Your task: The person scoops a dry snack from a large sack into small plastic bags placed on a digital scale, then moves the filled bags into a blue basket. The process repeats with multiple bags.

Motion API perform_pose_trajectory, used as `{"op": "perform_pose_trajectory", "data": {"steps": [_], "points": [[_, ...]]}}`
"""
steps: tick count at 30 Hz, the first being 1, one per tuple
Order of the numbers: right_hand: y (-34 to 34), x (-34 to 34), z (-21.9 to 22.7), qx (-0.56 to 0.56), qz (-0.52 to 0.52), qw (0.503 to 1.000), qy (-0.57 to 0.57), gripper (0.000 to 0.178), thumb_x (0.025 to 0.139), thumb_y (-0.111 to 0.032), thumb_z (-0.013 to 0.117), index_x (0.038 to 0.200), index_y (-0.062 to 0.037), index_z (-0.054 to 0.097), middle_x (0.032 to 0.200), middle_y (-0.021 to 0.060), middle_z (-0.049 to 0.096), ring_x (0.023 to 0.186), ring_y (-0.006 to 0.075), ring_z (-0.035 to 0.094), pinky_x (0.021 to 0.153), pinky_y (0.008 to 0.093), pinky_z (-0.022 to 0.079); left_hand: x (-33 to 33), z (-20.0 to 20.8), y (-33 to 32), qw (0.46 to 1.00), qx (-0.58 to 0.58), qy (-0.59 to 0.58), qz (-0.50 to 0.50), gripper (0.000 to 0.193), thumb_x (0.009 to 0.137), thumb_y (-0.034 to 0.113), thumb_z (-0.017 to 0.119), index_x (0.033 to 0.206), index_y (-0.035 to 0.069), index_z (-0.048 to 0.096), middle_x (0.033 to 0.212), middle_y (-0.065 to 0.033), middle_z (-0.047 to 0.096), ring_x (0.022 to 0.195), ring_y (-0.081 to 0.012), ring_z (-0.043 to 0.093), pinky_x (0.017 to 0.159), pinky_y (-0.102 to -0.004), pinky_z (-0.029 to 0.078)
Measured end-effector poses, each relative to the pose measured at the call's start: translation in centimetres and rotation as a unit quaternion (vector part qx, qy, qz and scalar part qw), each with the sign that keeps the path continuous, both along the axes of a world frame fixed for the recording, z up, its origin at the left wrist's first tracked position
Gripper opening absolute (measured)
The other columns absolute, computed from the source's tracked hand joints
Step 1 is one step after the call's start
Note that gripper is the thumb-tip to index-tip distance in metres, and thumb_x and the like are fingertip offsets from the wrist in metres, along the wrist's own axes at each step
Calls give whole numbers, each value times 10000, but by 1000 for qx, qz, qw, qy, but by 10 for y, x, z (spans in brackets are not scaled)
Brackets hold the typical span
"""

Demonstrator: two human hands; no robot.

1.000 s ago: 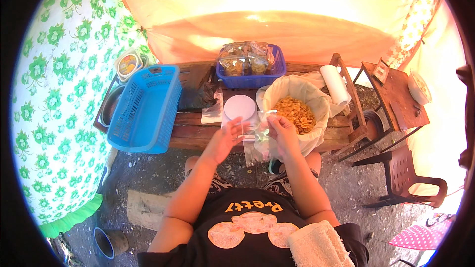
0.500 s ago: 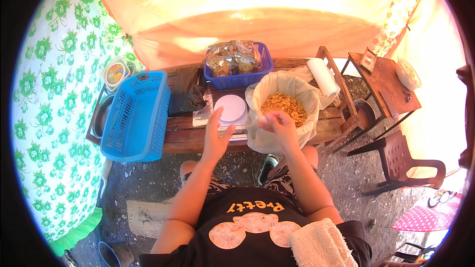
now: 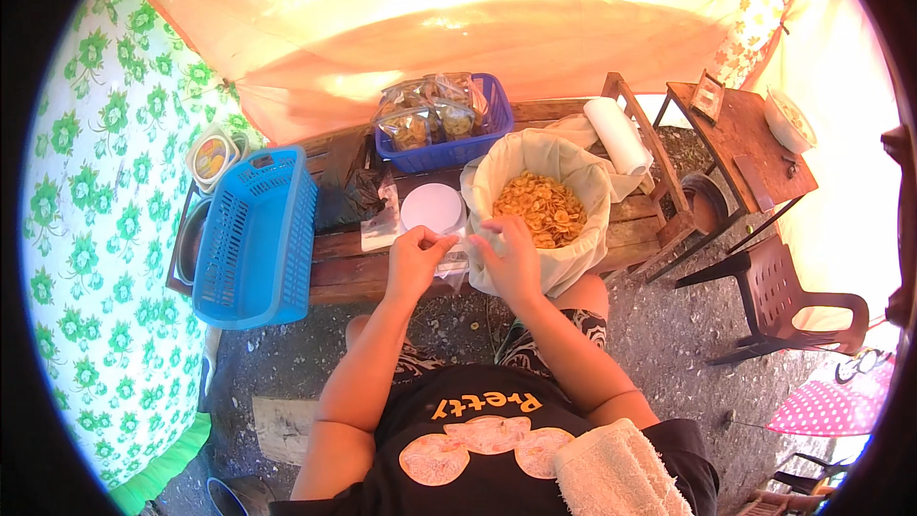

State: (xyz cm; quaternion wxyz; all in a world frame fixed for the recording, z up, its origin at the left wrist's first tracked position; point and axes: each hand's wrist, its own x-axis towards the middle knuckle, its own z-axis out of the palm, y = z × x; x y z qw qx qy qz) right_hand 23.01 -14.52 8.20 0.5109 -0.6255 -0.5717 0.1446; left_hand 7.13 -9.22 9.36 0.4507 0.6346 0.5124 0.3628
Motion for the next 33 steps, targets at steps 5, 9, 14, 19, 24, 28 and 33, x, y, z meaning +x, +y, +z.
{"op": "perform_pose_trajectory", "data": {"steps": [5, 9, 14, 19, 24, 28, 33], "points": [[15, -2, -7, -125, 137, 938, 294, 203, 880, -161, 651, 940, 32, 667, 805, 69, 673, 740, 98, 609, 684, 244, 477, 22, -3, -6, 998, 42, 34, -28, 173, 818, 135, 734, 817, -11, 641, 685, 1, 610, 619, -48, 502, 558, -214, 398], [25, 19, -14, -125, 128, 924, 337, 177, 890, -135, 633, 924, 32, 679, 796, 47, 668, 725, 77, 587, 679, 222, 465, 23, -6, 9, 993, -41, -59, -97, 149, 855, 135, 691, 862, -8, 649, 727, 1, 618, 661, -49, 518, 599, -206, 405], [49, 70, -24, -159, 141, 962, 173, 261, 885, -194, 649, 999, 41, 660, 846, 57, 670, 785, 123, 607, 725, 258, 476, 35, -17, 43, 993, -53, -96, -45, 146, 894, 140, 639, 905, -5, 650, 755, -3, 625, 695, -52, 525, 629, -218, 419], [81, 145, -36, -393, -56, 896, -197, 803, 742, -545, 707, 1260, 27, 482, 1186, 243, 558, 1070, 319, 587, 900, 395, 476, 66, -12, 63, 990, 142, 3, 12, 93, 843, 59, 617, 910, 27, 562, 756, -131, 628, 699, -271, 622, 630, -349, 474], [82, 142, -56, -505, -18, 801, -321, 1037, 586, -629, 779, 1300, 36, 426, 1284, 258, 480, 1174, 357, 516, 964, 404, 450, 93, -2, 72, 973, 231, -3, 0, 58, 859, -19, 548, 876, 15, 505, 782, -133, 576, 714, -285, 592, 650, -322, 474], [73, 136, -56, -478, 6, 811, -337, 1039, 526, -529, 843, 1306, 4, 411, 1292, 281, 435, 1153, 396, 523, 947, 413, 462, 100, 2, 76, 962, 271, -9, -36, 46, 849, -48, 528, 859, -7, 544, 827, -143, 576, 732, -297, 591, 664, -328, 471], [75, 135, -62, -492, 26, 808, -323, 857, 656, -406, 811, 1312, -45, 394, 1332, 275, 387, 1071, 408, 572, 886, 414, 499, 107, 11, 78, 954, 295, -41, -46, 107, 844, -67, 517, 871, -29, 614, 885, -149, 593, 777, -298, 608, 700, -324, 485]]}}
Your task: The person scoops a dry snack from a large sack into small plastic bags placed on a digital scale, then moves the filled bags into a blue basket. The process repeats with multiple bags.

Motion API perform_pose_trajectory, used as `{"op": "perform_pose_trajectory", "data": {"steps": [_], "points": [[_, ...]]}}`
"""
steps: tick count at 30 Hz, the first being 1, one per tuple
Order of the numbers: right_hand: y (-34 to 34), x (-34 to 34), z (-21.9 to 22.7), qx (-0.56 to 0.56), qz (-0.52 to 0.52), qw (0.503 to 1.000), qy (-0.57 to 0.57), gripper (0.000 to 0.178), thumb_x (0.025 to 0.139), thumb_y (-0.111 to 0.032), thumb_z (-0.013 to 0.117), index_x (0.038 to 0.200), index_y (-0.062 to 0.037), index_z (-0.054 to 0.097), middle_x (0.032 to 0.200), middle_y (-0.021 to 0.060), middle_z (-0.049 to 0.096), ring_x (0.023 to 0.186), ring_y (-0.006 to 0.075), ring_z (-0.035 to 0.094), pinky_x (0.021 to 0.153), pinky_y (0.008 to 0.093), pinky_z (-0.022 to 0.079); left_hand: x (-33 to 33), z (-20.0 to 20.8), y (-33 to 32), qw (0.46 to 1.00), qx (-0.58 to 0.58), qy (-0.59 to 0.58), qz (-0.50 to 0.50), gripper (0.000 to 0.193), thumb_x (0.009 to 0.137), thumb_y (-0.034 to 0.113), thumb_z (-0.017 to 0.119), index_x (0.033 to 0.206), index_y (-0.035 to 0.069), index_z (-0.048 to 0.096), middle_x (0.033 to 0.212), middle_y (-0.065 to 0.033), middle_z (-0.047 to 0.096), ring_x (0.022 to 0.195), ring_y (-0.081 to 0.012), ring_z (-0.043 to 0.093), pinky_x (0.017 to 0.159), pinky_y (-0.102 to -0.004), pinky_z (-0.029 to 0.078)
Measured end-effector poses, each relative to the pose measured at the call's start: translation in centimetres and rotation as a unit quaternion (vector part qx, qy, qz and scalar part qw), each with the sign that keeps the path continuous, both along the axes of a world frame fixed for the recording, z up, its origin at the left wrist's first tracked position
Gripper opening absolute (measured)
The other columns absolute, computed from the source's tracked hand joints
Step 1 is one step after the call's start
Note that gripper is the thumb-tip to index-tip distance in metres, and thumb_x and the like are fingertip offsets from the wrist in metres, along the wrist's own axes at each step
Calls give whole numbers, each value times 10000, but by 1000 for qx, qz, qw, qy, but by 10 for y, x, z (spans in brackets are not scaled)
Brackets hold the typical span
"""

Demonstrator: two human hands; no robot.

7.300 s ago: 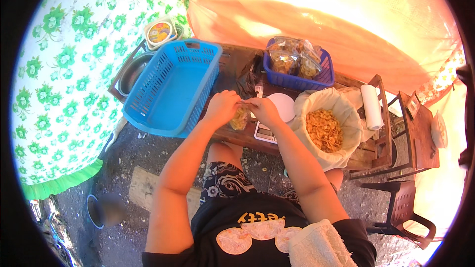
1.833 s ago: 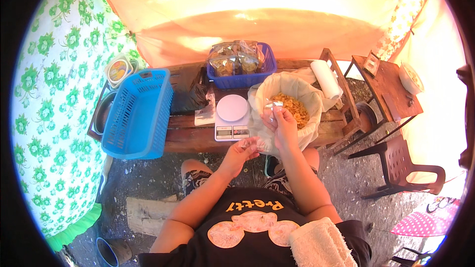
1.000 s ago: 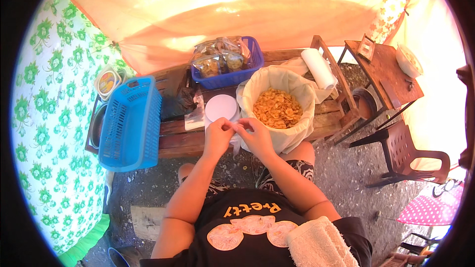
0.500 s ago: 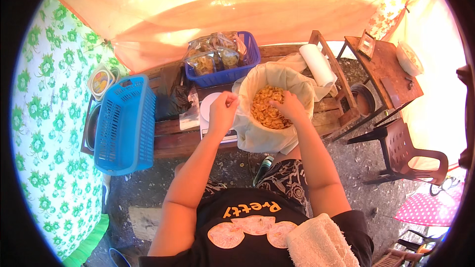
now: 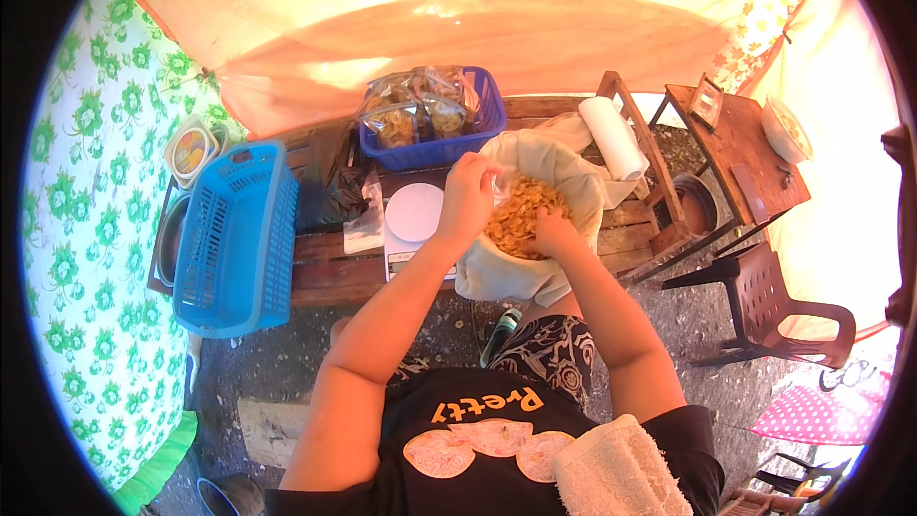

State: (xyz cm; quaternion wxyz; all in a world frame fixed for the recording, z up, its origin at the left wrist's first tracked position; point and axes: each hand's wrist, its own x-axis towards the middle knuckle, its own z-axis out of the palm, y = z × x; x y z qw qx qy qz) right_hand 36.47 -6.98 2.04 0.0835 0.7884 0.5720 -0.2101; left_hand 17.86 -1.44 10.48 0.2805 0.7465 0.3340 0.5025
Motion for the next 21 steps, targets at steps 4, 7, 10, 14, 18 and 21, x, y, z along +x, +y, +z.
{"op": "perform_pose_trajectory", "data": {"steps": [4, 7, 10, 14, 18, 21], "points": [[4, 6, -3, 54, 1, 997, 52, 813, 659, -335, 817, 1313, -86, 403, 1304, 284, 397, 1069, 410, 577, 879, 422, 501, 4, -4, 4, 999, 19, -37, -13, 122, 843, -60, 530, 903, -23, 628, 918, -140, 604, 815, -283, 622, 727, -321, 492], [-1, 8, -1, 62, 0, 995, 83, 762, 664, -270, 815, 1298, -102, 426, 1272, 275, 406, 1052, 420, 577, 870, 435, 502, 7, -21, 10, 999, 2, 32, -26, 123, 842, -43, 546, 919, -19, 639, 926, -129, 607, 814, -269, 619, 733, -325, 490], [-7, 5, 4, 40, 40, 993, 104, 750, 650, -254, 807, 1305, -158, 455, 1244, 277, 428, 1083, 417, 551, 891, 437, 475, 8, -41, 10, 995, -45, 87, -27, 133, 839, -20, 566, 940, -11, 652, 928, -123, 609, 818, -268, 615, 736, -331, 486], [-8, 6, 10, 42, 76, 990, 115, 716, 655, -227, 799, 1288, -159, 472, 1234, 255, 434, 1055, 401, 564, 886, 433, 476, 10, -55, 9, 990, -117, 66, -42, 134, 820, -10, 572, 923, 0, 658, 922, -152, 608, 851, -315, 609, 765, -365, 482], [-9, 6, 8, 46, 99, 985, 131, 660, 680, -171, 771, 1277, -182, 490, 1199, 232, 448, 1018, 400, 569, 878, 427, 478, 14, -65, 11, 983, -171, 60, -37, 132, 801, -5, 576, 886, 2, 677, 908, -167, 642, 844, -325, 626, 756, -365, 492], [-7, 6, 4, 39, 105, 985, 127, 627, 695, -141, 751, 1269, -200, 505, 1186, 225, 451, 1004, 396, 569, 875, 421, 479, 15, -76, 16, 950, -265, 139, -89, 151, 827, 8, 582, 939, -3, 683, 830, -112, 671, 736, -179, 631, 654, -305, 501]]}}
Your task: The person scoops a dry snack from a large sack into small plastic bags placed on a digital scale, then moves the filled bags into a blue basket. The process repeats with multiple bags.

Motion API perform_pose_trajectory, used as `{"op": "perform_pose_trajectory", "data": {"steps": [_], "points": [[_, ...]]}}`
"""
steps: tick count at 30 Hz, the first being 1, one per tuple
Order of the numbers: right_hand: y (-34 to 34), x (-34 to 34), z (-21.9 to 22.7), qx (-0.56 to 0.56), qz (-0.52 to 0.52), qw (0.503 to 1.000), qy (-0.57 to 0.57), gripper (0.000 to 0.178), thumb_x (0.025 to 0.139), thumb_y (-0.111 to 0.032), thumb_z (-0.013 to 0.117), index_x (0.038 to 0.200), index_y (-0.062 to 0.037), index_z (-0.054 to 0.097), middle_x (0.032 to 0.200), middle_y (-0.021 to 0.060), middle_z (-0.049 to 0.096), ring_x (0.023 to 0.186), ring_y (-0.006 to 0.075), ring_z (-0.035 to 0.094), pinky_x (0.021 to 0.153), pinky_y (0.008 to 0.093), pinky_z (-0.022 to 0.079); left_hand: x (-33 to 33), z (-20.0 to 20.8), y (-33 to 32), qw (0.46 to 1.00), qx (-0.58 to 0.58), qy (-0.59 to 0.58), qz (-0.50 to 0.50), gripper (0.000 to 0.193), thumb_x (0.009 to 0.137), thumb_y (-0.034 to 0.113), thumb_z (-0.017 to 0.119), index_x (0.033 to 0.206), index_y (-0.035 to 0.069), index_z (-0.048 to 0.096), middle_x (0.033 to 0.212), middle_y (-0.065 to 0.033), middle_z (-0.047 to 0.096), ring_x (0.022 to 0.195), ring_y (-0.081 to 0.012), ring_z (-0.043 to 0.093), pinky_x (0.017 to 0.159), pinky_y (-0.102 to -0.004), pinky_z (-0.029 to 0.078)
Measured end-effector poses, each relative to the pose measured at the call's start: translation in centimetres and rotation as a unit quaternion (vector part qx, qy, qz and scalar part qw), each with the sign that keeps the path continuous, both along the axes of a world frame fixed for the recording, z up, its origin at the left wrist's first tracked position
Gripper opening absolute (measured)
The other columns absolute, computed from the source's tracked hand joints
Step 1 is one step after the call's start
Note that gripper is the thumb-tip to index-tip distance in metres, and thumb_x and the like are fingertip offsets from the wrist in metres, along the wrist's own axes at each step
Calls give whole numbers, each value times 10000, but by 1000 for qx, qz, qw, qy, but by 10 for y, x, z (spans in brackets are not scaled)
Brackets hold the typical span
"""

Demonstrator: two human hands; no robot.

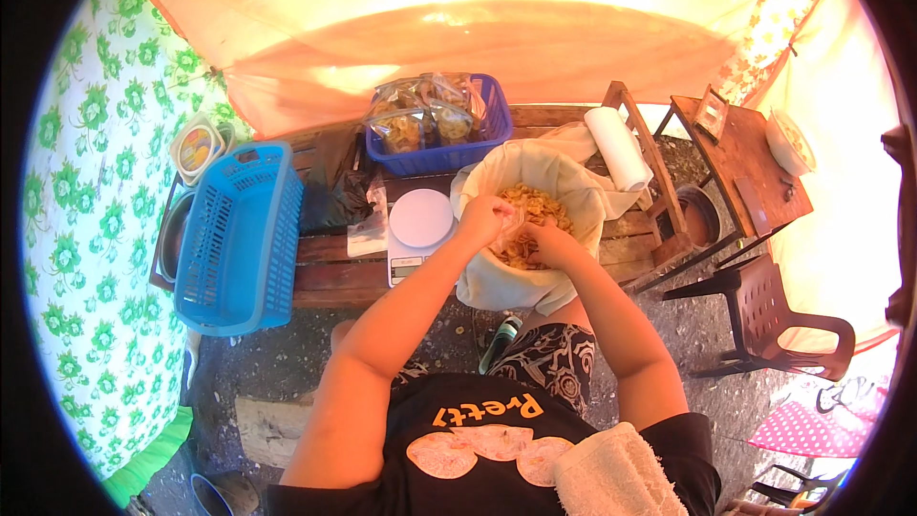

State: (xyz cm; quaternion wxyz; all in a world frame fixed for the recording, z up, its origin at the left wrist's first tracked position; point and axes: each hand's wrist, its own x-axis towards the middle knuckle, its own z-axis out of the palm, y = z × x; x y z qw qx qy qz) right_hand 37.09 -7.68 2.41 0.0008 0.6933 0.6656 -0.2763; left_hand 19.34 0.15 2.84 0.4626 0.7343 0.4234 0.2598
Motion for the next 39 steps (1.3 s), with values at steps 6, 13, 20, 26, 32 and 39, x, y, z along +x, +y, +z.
{"op": "perform_pose_trajectory", "data": {"steps": [6, 13, 20, 26, 32, 39], "points": [[2, 7, -3, -4, 12, 998, 60, 579, 706, -132, 735, 1244, -200, 532, 1184, 218, 458, 1001, 391, 568, 875, 419, 478, 0, 0, -8, 996, -82, -25, 29, 129, 776, 29, 617, 867, 40, 708, 810, -136, 679, 740, -256, 648, 693, -356, 502], [1, 1, -5, 3, 38, 999, -5, 586, 720, -94, 707, 1268, -198, 526, 1241, 234, 449, 973, 380, 604, 843, 403, 506, -5, 31, -8, 986, 155, -42, 46, 126, 825, 30, 609, 917, 8, 693, 921, -128, 638, 788, -245, 632, 714, -331, 493], [-1, 26, 17, 24, -56, 977, 203, 479, 732, -34, 691, 1186, -100, 554, 1125, 165, 529, 980, 273, 591, 806, 378, 505, -5, 30, -11, 983, 155, -85, 39, 120, 816, 2, 583, 903, -15, 664, 928, -153, 623, 821, -307, 623, 739, -361, 490], [1, 28, 29, 57, -95, 961, 252, 439, 729, -7, 707, 1140, -67, 564, 1096, 115, 572, 982, 203, 592, 773, 327, 520, -2, 23, -17, 991, 99, -62, 61, 112, 805, 15, 589, 893, -7, 655, 857, -169, 638, 831, -310, 634, 731, -372, 494], [-2, 30, 40, 22, -186, 846, 498, 332, 821, -11, 676, 1115, -100, 549, 1144, 24, 537, 970, 162, 573, 762, 307, 549, 3, -8, -9, 994, 86, -29, 52, 140, 827, 52, 595, 923, 32, 696, 855, -142, 683, 765, -258, 650, 705, -349, 504], [-6, 33, 40, 28, -231, 769, 596, 296, 854, -13, 644, 1112, -111, 538, 1077, 4, 524, 946, 131, 563, 754, 291, 551, 13, -24, -9, 995, 74, -30, 53, 159, 823, 46, 610, 951, 28, 702, 842, -130, 690, 763, -234, 655, 705, -332, 509]]}}
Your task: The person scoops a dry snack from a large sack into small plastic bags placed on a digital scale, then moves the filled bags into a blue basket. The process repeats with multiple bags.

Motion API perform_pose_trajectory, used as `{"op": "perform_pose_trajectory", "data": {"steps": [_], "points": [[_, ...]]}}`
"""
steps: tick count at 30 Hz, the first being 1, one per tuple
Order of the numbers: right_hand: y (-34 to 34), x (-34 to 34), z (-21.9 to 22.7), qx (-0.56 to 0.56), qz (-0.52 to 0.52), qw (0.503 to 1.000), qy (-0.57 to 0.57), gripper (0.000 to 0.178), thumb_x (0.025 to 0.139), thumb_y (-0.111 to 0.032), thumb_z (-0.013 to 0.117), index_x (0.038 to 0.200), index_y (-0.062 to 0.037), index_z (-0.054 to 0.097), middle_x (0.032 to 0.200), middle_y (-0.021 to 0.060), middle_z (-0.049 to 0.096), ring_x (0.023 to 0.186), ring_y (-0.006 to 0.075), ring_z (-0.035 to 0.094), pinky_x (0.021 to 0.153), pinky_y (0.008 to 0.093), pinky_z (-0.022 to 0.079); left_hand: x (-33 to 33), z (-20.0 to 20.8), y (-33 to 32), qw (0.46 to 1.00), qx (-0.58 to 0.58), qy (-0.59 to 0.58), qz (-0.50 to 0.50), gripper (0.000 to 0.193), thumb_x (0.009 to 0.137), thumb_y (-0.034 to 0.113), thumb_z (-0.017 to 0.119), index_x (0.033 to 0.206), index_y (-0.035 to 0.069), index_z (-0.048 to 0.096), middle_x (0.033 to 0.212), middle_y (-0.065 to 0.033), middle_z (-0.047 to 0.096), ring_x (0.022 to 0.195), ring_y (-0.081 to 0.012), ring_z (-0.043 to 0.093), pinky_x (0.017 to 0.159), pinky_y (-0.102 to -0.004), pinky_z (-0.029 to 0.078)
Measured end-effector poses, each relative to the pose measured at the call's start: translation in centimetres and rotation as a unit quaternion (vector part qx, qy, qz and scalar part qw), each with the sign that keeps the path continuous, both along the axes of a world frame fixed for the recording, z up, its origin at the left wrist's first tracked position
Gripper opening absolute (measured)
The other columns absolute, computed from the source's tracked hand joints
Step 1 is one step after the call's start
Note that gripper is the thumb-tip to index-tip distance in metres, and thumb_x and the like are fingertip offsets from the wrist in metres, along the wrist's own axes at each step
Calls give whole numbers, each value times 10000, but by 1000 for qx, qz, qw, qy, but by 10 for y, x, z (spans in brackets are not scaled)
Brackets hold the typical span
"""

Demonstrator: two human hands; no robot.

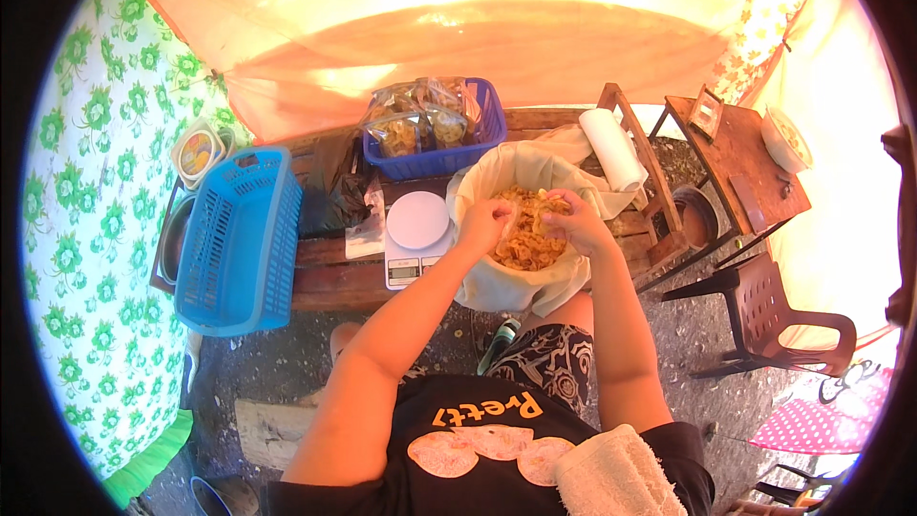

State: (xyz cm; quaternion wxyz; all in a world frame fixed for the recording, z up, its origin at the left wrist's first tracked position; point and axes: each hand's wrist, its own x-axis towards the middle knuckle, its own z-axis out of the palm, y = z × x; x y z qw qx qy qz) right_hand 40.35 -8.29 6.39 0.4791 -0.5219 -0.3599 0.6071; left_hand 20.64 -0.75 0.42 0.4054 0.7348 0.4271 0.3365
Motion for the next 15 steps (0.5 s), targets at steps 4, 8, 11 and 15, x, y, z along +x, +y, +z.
{"op": "perform_pose_trajectory", "data": {"steps": [4, 8, 11, 15], "points": [[-3, -5, -4, 60, 18, 977, -205, 332, 848, -11, 652, 1134, -109, 515, 1082, 12, 534, 946, 128, 587, 724, 304, 567, 4, -4, -3, 997, 21, 63, -28, 151, 796, 42, 638, 932, 8, 694, 871, -150, 676, 782, -262, 648, 727, -339, 506], [-1, -14, 1, 69, -24, 989, -132, 332, 854, -11, 646, 1135, -122, 508, 1093, 26, 561, 951, 137, 597, 735, 320, 562, 7, 0, -12, 994, 33, 97, -26, 181, 753, 38, 672, 928, -6, 675, 904, -176, 653, 826, -304, 637, 751, -361, 503], [1, -27, 5, 80, -70, 991, 84, 318, 861, -7, 635, 1132, -112, 505, 1085, 37, 574, 951, 146, 603, 753, 324, 560, 13, 11, -15, 995, 26, 95, -26, 251, 730, 37, 685, 976, -8, 655, 933, -194, 636, 844, -324, 628, 756, -370, 503], [4, -43, 2, 116, -99, 973, 172, 306, 863, 10, 624, 1122, -100, 506, 1054, 54, 577, 934, 148, 607, 755, 302, 560, 22, 19, -12, 999, 7, 22, -39, 375, 719, 26, 686, 1085, -20, 617, 982, -181, 625, 841, -281, 626, 745, -341, 504]]}}
